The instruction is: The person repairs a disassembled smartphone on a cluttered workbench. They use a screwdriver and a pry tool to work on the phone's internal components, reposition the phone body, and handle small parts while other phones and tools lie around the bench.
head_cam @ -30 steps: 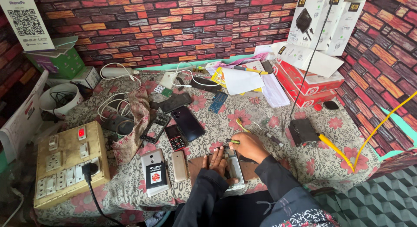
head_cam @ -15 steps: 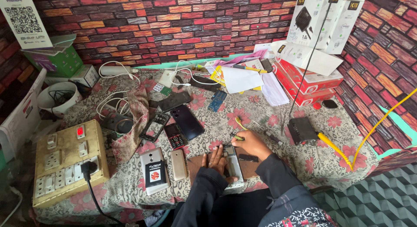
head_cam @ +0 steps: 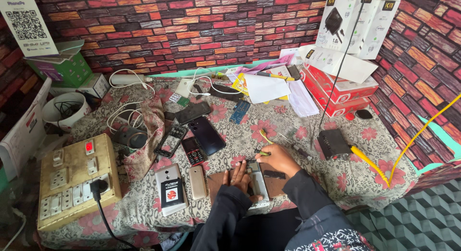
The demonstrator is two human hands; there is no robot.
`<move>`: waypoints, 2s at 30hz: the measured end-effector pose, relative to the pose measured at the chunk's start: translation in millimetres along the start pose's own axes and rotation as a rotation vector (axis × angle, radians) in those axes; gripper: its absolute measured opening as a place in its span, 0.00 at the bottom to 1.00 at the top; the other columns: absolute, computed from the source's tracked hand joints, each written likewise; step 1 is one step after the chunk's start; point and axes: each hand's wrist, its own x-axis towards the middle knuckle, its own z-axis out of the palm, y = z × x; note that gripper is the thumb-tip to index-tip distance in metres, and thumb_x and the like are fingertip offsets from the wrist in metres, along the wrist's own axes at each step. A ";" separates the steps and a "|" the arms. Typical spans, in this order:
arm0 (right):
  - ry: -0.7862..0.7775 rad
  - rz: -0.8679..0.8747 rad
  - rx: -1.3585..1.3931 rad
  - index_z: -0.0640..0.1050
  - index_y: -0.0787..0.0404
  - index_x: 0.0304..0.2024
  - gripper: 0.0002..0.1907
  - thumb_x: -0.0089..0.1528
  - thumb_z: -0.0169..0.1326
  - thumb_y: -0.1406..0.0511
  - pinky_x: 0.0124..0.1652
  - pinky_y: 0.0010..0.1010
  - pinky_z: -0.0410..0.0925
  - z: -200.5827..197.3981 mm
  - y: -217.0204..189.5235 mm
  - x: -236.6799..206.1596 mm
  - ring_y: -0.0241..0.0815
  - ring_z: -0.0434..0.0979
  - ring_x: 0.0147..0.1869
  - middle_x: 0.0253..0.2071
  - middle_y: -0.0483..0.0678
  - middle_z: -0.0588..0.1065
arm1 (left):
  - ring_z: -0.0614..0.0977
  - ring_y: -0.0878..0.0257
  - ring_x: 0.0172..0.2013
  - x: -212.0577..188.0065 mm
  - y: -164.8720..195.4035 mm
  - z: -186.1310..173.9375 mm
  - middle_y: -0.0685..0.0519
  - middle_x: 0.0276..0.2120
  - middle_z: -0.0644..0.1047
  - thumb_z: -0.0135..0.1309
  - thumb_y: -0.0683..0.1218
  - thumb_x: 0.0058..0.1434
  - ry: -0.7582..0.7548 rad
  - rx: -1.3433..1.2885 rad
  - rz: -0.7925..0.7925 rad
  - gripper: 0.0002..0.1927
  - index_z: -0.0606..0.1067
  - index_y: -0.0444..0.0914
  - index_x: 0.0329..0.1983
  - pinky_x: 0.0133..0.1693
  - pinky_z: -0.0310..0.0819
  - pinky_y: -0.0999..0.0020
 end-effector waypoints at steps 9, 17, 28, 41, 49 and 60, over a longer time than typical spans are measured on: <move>-0.039 0.025 0.016 0.85 0.62 0.40 0.10 0.58 0.64 0.65 0.45 0.31 0.72 0.1 -4.0 3.4 0.38 0.84 0.42 0.35 0.49 0.85 | 0.38 0.55 0.78 2.2 1.0 0.7 0.45 0.79 0.40 0.67 0.66 0.48 -0.004 0.006 -0.014 0.29 0.72 0.43 0.41 0.71 0.23 0.40; -0.070 -0.048 -0.003 0.85 0.61 0.39 0.10 0.57 0.63 0.64 0.43 0.31 0.73 -3.0 -11.0 4.2 0.38 0.85 0.40 0.34 0.47 0.84 | 0.37 0.54 0.78 2.6 0.2 -0.8 0.44 0.79 0.40 0.66 0.67 0.49 -0.022 0.009 -0.014 0.30 0.73 0.42 0.41 0.71 0.23 0.39; -0.171 -0.019 0.117 0.85 0.63 0.39 0.10 0.58 0.63 0.63 0.39 0.29 0.71 -5.4 -18.6 9.0 0.33 0.81 0.37 0.32 0.45 0.83 | 0.38 0.54 0.78 3.9 -4.0 6.1 0.45 0.79 0.41 0.65 0.68 0.48 0.019 0.019 0.001 0.31 0.72 0.42 0.42 0.71 0.24 0.39; 0.061 -0.271 0.423 0.58 0.53 0.74 0.34 0.65 0.44 0.76 0.47 0.26 0.71 -6.9 -11.9 -5.5 0.39 0.81 0.52 0.49 0.49 0.73 | 0.36 0.56 0.78 -4.6 6.9 -9.4 0.45 0.79 0.40 0.65 0.66 0.51 -0.039 0.010 -0.038 0.29 0.72 0.42 0.42 0.71 0.22 0.42; 0.329 -0.444 0.440 0.62 0.62 0.62 0.24 0.65 0.52 0.78 0.54 0.29 0.74 21.1 -12.7 -17.5 0.45 0.81 0.61 0.48 0.53 0.74 | 0.37 0.56 0.78 -6.1 6.7 -9.9 0.46 0.79 0.41 0.67 0.64 0.49 0.006 -0.036 -0.027 0.28 0.73 0.42 0.40 0.71 0.23 0.42; 0.364 -0.438 0.485 0.62 0.63 0.58 0.23 0.64 0.53 0.78 0.51 0.29 0.75 31.4 -0.5 -10.0 0.46 0.83 0.59 0.47 0.52 0.75 | 0.39 0.54 0.78 -3.8 1.5 -4.6 0.46 0.79 0.41 0.69 0.64 0.47 0.028 -0.032 -0.023 0.29 0.72 0.42 0.40 0.71 0.24 0.41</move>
